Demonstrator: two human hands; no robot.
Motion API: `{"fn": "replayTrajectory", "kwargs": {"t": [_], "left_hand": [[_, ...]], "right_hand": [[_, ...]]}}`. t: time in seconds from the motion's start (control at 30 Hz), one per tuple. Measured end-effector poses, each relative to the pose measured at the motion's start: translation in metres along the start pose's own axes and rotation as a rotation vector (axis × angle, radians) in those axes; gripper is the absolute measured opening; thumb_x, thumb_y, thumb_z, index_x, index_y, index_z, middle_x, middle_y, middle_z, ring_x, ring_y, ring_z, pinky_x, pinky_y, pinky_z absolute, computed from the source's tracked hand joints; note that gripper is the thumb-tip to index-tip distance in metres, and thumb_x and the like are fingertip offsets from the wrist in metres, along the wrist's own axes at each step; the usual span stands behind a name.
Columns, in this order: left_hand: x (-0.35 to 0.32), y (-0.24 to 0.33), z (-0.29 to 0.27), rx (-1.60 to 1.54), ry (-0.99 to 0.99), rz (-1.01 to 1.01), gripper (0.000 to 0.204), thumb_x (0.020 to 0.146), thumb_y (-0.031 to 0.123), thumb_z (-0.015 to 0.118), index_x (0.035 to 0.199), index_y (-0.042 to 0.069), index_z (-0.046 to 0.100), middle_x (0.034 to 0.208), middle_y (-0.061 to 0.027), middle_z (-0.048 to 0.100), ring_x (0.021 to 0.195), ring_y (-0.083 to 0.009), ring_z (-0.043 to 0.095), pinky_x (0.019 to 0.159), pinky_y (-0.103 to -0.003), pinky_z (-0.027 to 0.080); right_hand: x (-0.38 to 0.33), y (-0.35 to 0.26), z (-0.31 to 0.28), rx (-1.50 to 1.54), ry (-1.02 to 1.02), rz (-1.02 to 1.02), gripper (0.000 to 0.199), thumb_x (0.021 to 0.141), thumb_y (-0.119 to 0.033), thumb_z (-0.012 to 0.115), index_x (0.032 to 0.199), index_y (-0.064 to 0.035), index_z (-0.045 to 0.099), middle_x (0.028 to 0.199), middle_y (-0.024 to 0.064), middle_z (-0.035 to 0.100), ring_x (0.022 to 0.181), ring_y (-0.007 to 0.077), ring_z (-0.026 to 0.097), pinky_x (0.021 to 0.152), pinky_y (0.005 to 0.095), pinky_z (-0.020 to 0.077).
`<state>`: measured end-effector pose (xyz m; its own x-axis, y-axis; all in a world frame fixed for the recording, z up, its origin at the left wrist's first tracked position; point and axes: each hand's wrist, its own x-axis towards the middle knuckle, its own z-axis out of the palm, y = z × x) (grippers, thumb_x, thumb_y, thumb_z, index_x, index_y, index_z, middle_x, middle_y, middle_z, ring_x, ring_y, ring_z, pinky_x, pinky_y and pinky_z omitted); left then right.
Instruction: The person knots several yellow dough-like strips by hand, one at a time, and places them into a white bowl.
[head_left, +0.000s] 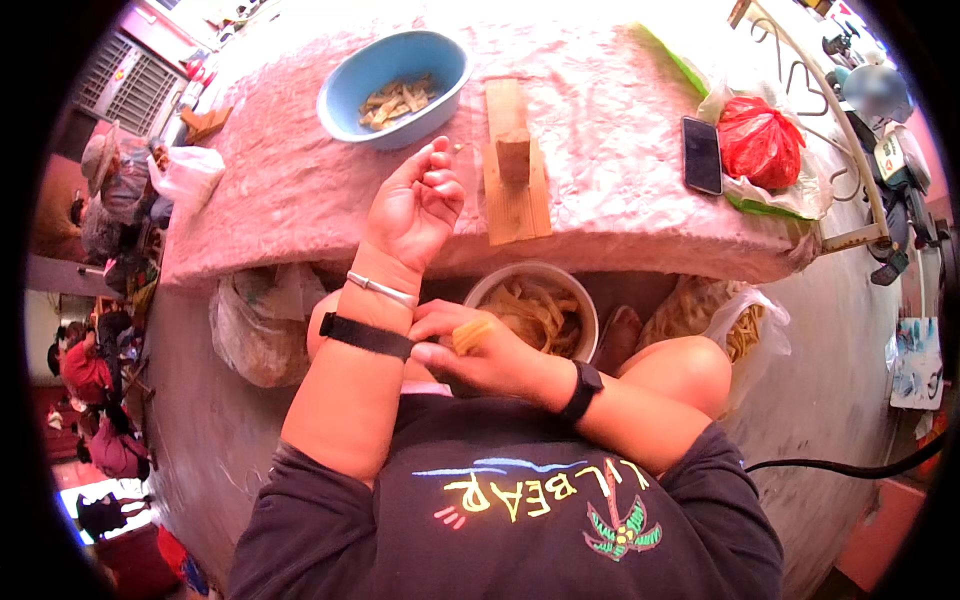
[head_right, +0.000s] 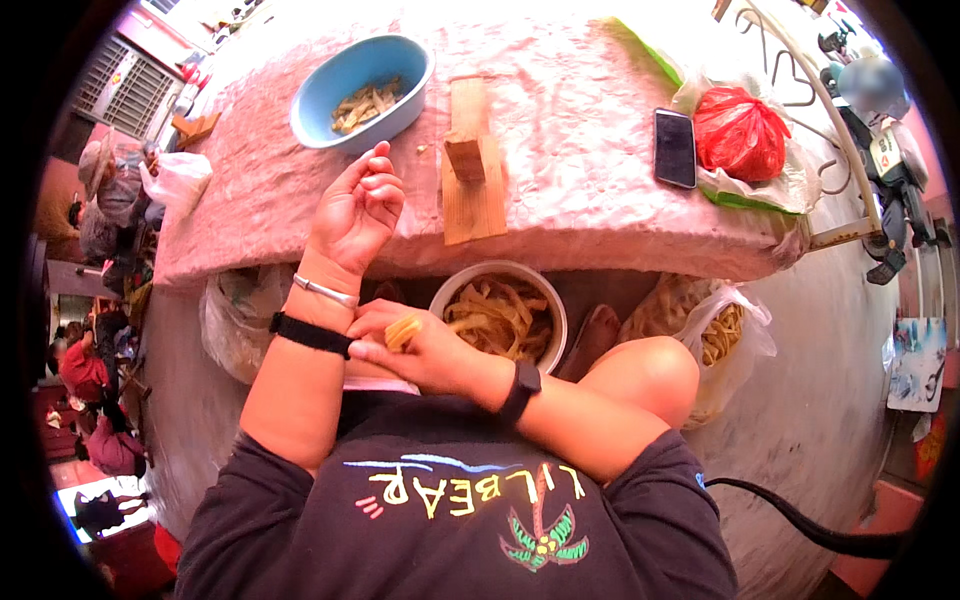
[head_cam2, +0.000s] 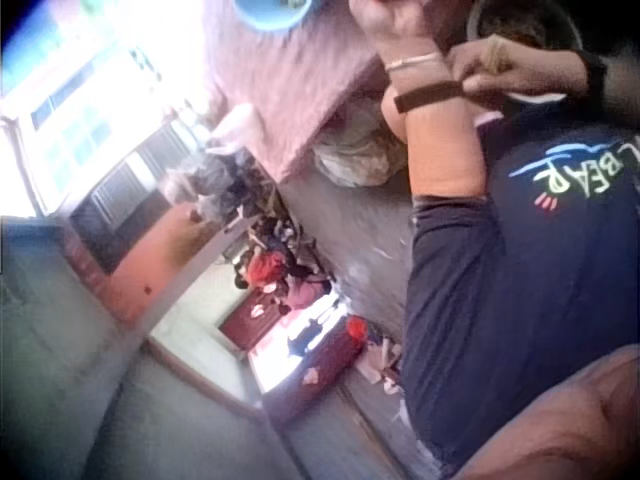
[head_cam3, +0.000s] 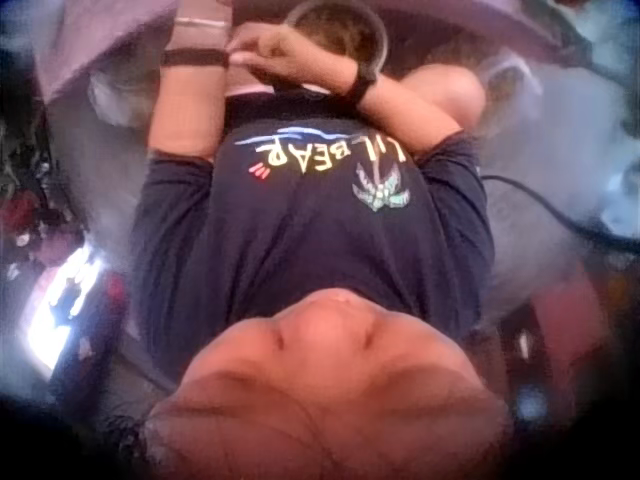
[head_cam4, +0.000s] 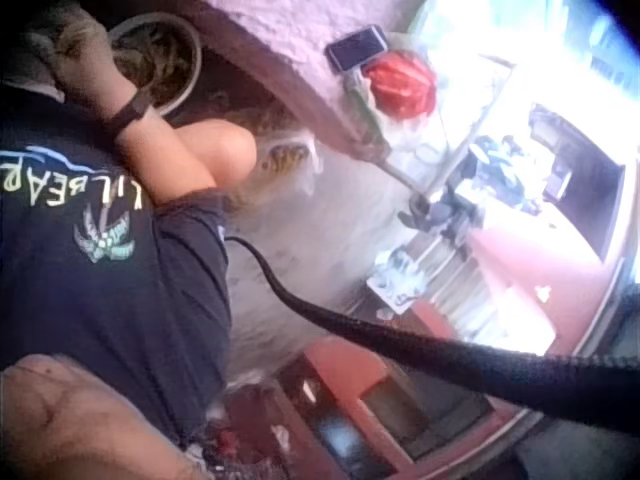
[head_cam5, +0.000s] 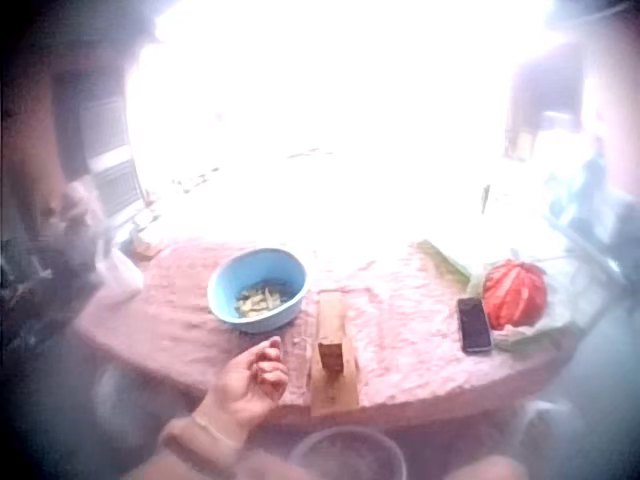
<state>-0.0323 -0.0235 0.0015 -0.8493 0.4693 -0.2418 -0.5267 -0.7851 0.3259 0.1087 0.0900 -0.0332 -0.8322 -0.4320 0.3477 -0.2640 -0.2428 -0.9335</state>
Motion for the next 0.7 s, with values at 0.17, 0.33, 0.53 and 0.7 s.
{"fn": "replayTrajectory", "kwargs": {"t": [0.17,0.33,0.53,0.7], "left_hand": [[-0.001,-0.027,0.022,0.985,0.014,0.167,0.019,0.098,0.014,0.055,0.111,0.002,0.062,0.085,0.0000,0.059,0.070,-0.0070,0.054,0.066,-0.022,0.045],[-0.032,-0.053,0.026,0.850,-0.177,-0.094,0.036,0.105,0.030,0.042,0.127,0.004,0.053,0.108,-0.0066,0.060,0.098,-0.0156,0.058,0.092,-0.029,0.046],[-0.024,-0.043,-0.001,0.995,-0.399,-0.584,0.045,0.105,0.039,0.039,0.126,0.004,0.058,0.105,-0.0092,0.065,0.101,-0.0163,0.061,0.093,-0.034,0.047],[-0.017,-0.027,0.015,1.577,-0.440,0.106,0.020,0.096,0.017,0.056,0.110,0.006,0.065,0.071,-0.0052,0.063,0.062,-0.0157,0.061,0.061,-0.031,0.050]], "right_hand": [[0.009,-0.043,-0.033,-0.537,0.237,0.102,0.016,0.091,-0.016,0.064,0.104,-0.0062,0.060,0.098,0.0108,0.061,0.087,0.0303,0.063,0.076,0.0391,0.0502],[0.014,-0.082,-0.080,0.414,0.349,0.506,0.023,0.106,-0.020,0.041,0.096,-0.0056,0.056,0.072,-0.0037,0.048,0.062,0.0045,0.043,0.054,0.0217,0.0351],[0.033,-0.077,-0.107,0.450,0.482,0.556,0.037,0.108,-0.030,0.033,0.100,-0.0022,0.057,0.061,-0.0053,0.041,0.048,0.0045,0.037,0.045,0.0209,0.0323],[0.023,-0.040,-0.137,-0.116,-0.037,0.661,0.035,0.094,-0.033,0.060,0.108,-0.0009,0.057,0.075,0.0030,0.054,0.062,0.0141,0.051,0.057,0.0282,0.0425]]}}
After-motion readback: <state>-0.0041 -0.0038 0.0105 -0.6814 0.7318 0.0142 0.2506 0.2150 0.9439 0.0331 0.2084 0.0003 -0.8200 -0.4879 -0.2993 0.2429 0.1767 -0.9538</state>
